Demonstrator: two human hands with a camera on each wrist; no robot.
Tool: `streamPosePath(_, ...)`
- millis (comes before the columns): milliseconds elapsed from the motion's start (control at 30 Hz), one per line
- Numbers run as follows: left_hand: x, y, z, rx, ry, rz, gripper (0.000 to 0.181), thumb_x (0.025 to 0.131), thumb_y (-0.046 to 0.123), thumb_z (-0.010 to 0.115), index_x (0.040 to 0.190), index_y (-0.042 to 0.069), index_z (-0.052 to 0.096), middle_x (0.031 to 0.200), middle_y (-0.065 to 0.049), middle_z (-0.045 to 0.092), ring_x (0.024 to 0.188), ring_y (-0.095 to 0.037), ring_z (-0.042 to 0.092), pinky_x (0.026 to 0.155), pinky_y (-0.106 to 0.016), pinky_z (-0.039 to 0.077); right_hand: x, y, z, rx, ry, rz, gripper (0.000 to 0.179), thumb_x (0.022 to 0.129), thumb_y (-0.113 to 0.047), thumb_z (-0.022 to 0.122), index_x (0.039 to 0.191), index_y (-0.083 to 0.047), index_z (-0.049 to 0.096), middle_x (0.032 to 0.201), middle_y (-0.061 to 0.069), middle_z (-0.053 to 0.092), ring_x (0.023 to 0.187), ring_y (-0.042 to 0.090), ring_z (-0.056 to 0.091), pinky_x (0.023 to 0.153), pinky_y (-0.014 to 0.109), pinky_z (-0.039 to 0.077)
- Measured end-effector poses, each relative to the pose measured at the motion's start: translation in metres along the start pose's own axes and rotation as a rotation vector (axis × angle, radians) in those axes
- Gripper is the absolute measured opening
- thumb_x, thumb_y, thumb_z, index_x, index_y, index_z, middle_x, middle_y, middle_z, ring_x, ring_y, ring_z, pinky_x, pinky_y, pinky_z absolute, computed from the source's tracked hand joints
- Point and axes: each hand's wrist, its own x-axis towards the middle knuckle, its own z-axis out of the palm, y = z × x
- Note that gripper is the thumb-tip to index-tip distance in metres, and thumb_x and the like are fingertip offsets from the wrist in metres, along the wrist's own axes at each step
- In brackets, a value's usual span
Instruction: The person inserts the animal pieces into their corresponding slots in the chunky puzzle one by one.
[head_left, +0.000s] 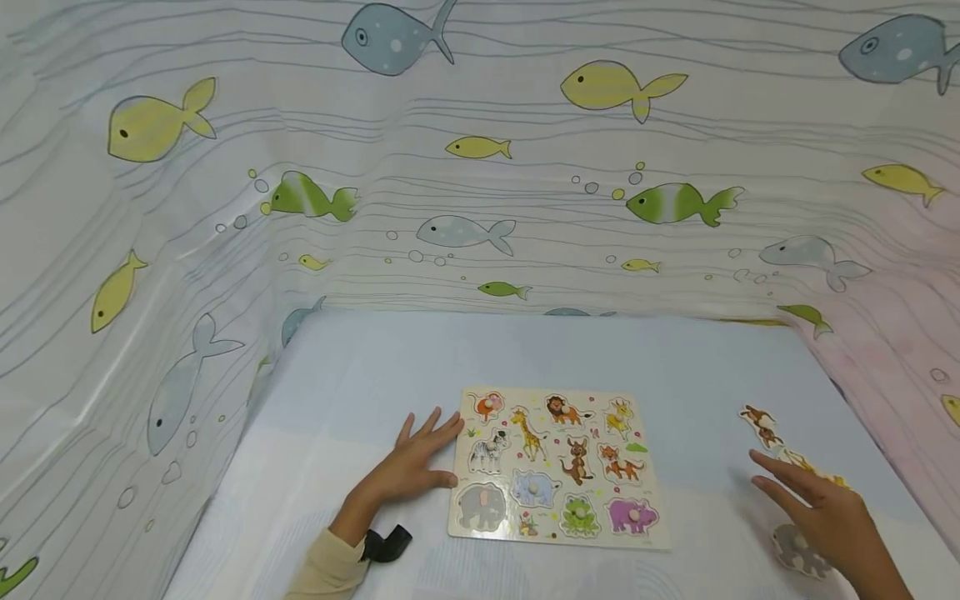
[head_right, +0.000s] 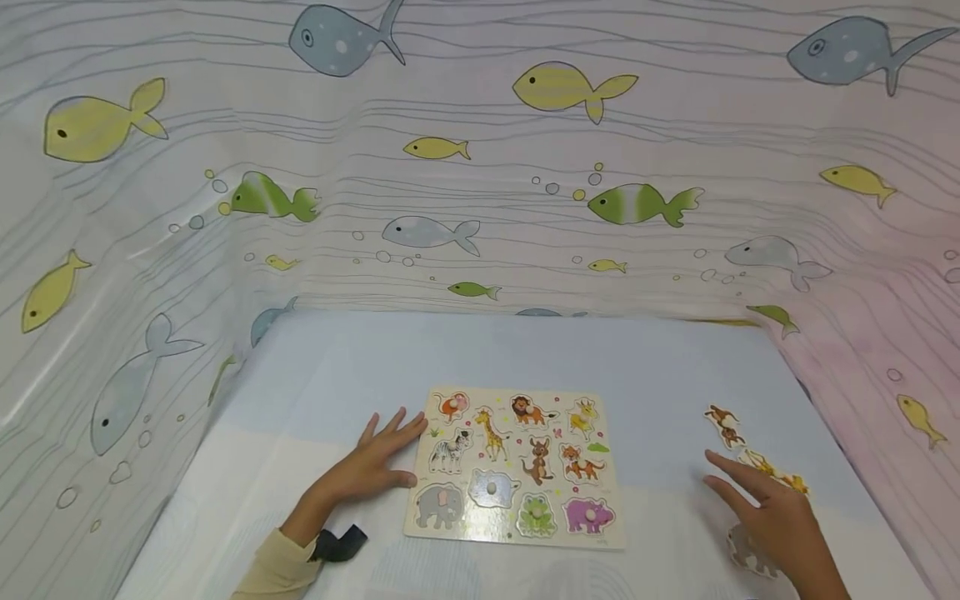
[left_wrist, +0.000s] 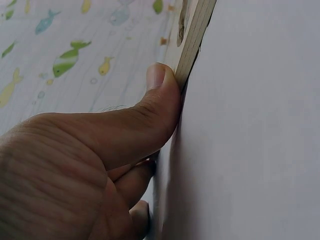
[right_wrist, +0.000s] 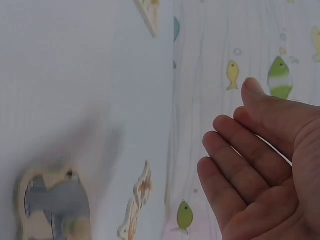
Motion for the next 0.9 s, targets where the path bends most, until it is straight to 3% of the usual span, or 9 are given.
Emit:
streamPosePath(67,-0.004,-0.001,0.000,0.002,0.016,-0.001,0.092,0.077,0.037,0.080,0.154,0.009,0.038,0.162,-0.009,0.032,0.154,-0.041,0.014,0.121,-0.064,-0.012,-0.001,0.010,-0.005,-0.004,-0.025,0.068,0.046,0.092,-0.044,0.070,0.132,-0.021,0.067,0.125,-0.014,0.060,0.093,-0.037,0.030,0.066,0.025,0.056)
streamPosePath(200,-0.009,-0.005,0.000,0.014,0.044,0.014,0.093,0.076,0.039,0.079,0.153,0.008,0.039,0.161,-0.010,0.033,0.153,-0.043,0.016,0.120,-0.066,-0.010,-0.003,0.022,-0.009,0.011,-0.016,0.142,0.050,0.092,-0.045,0.069,0.132,-0.015,0.066,0.126,-0.004,0.064,0.095,-0.031,0.045,0.062,0.006,0.049)
streamPosePath(300,-0.009,-0.005,0.000,0.011,0.042,0.025,0.093,0.077,0.038,0.078,0.154,0.009,0.037,0.162,-0.009,0.031,0.153,-0.042,0.014,0.121,-0.065,-0.011,-0.005,0.026,-0.011,-0.007,-0.049,0.216,0.057,0.095,-0.048,0.064,0.135,-0.008,0.063,0.132,0.019,0.062,0.116,0.013,0.067,0.078,0.024,0.059)
streamPosePath(400,-0.008,-0.004,0.000,0.000,0.027,0.015,0.093,0.077,0.037,0.078,0.155,0.010,0.036,0.162,-0.007,0.030,0.154,-0.040,0.012,0.121,-0.063,-0.012,-0.010,0.034,-0.012,-0.051,-0.121,0.253,0.062,0.096,-0.051,0.061,0.137,-0.004,0.059,0.136,0.031,0.054,0.121,0.059,0.050,0.077,0.057,0.055)
streamPosePath(567,-0.005,-0.002,0.000,0.000,0.011,0.009,0.092,0.078,0.037,0.079,0.155,0.010,0.036,0.163,-0.008,0.030,0.155,-0.040,0.012,0.121,-0.064,-0.012,-0.025,0.063,-0.002,-0.061,-0.214,0.338,0.079,0.092,-0.061,0.059,0.144,-0.002,0.051,0.141,0.032,0.049,0.123,0.061,0.047,0.074,0.060,0.053)
streamPosePath(633,-0.004,-0.002,0.000,0.010,0.007,0.014,0.092,0.079,0.037,0.078,0.155,0.011,0.035,0.163,-0.007,0.030,0.155,-0.039,0.012,0.121,-0.064,-0.011,-0.032,0.075,0.007,-0.021,-0.243,0.448,0.092,0.088,-0.071,0.057,0.148,-0.003,0.044,0.147,0.028,0.042,0.134,0.054,0.042,0.082,0.064,0.051)
streamPosePath(733,-0.001,-0.003,0.001,0.026,0.007,0.022,0.092,0.079,0.038,0.078,0.155,0.012,0.035,0.163,-0.006,0.029,0.155,-0.038,0.012,0.122,-0.063,-0.010,-0.044,0.093,0.021,0.061,-0.214,0.494,0.097,0.087,-0.073,0.056,0.152,-0.003,0.038,0.154,0.009,0.036,0.148,-0.001,0.024,0.107,0.039,0.049)
streamPosePath(800,0.000,-0.003,0.002,0.035,0.009,0.026,0.092,0.079,0.039,0.078,0.155,0.012,0.035,0.163,-0.006,0.029,0.155,-0.038,0.013,0.122,-0.063,-0.010,-0.054,0.104,0.029,0.125,-0.151,0.401,0.085,0.094,-0.061,0.056,0.150,0.001,0.040,0.151,-0.017,0.032,0.127,-0.029,0.013,0.109,0.009,0.038)
streamPosePath(900,0.001,-0.003,0.002,0.039,0.009,0.027,0.092,0.079,0.041,0.078,0.155,0.011,0.035,0.162,-0.007,0.030,0.155,-0.039,0.013,0.122,-0.064,-0.009,-0.065,0.114,0.036,0.197,-0.116,0.250,0.068,0.103,-0.043,0.052,0.150,0.003,0.039,0.132,-0.044,0.026,0.108,-0.039,0.012,0.099,-0.011,0.017)
